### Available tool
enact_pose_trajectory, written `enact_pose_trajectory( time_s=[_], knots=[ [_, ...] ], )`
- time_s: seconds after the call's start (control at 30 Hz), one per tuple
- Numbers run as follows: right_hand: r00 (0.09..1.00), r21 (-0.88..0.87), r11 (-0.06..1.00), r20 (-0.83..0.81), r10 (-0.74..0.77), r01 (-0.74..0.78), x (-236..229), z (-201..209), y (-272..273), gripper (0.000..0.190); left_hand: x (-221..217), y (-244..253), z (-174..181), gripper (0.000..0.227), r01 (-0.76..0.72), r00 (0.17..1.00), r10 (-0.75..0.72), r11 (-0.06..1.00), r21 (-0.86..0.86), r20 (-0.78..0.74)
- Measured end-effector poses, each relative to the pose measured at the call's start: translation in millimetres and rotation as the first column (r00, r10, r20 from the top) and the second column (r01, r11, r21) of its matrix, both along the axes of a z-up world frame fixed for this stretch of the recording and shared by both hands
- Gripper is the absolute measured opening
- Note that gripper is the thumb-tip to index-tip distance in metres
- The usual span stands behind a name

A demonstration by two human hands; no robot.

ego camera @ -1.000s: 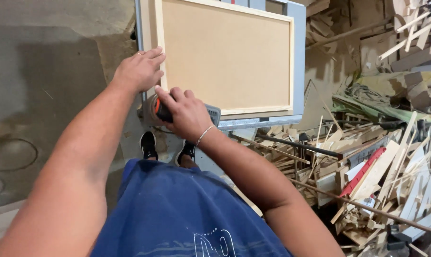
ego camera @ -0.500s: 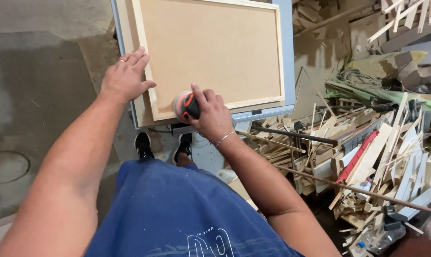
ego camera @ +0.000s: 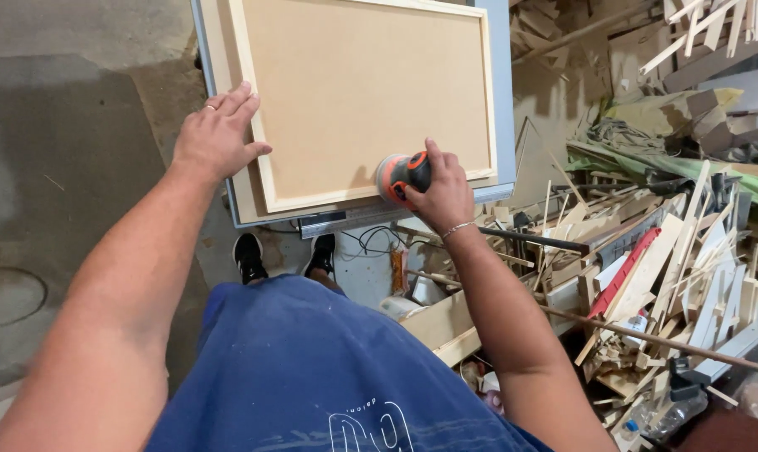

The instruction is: Sanding the edges and surface of a wooden frame using an orbital sander in a workshop.

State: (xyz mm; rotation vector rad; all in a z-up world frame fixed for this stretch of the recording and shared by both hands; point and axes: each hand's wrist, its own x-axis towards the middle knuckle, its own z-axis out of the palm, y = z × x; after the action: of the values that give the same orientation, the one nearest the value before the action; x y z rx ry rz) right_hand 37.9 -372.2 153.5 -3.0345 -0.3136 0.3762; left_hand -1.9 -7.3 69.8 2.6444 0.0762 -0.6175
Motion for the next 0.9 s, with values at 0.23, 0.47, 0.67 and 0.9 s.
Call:
enact_pose_trajectory(
  time_s=[0.23,0.47,0.67,0.9],
  knots=[
    [0.997,-0.011,0.997,-0.016,-0.072,0.072,21,-2,-34,0.089,-3,1,-17,0.088,0.007,0.999,-0.007,1.0,-0.003,0.039],
    [1.0,-0.063,0.998,0.018,-0.006,0.007,15,-28,-29,0.098,-5,3,-53,0.087,0.016,0.974,-0.048,0.989,0.145,0.222],
    [0.992,-0.025,0.992,0.035,0.123,-0.123,-8,-27,14,0.099,-3,4,-49,0.086,0.016,0.977,-0.048,0.988,0.152,0.208],
    [0.988,-0.023,0.989,0.045,0.15,-0.149,-31,-31,48,0.097,0,5,-54,0.086,0.023,0.981,-0.051,0.989,0.149,0.19]
  ],
)
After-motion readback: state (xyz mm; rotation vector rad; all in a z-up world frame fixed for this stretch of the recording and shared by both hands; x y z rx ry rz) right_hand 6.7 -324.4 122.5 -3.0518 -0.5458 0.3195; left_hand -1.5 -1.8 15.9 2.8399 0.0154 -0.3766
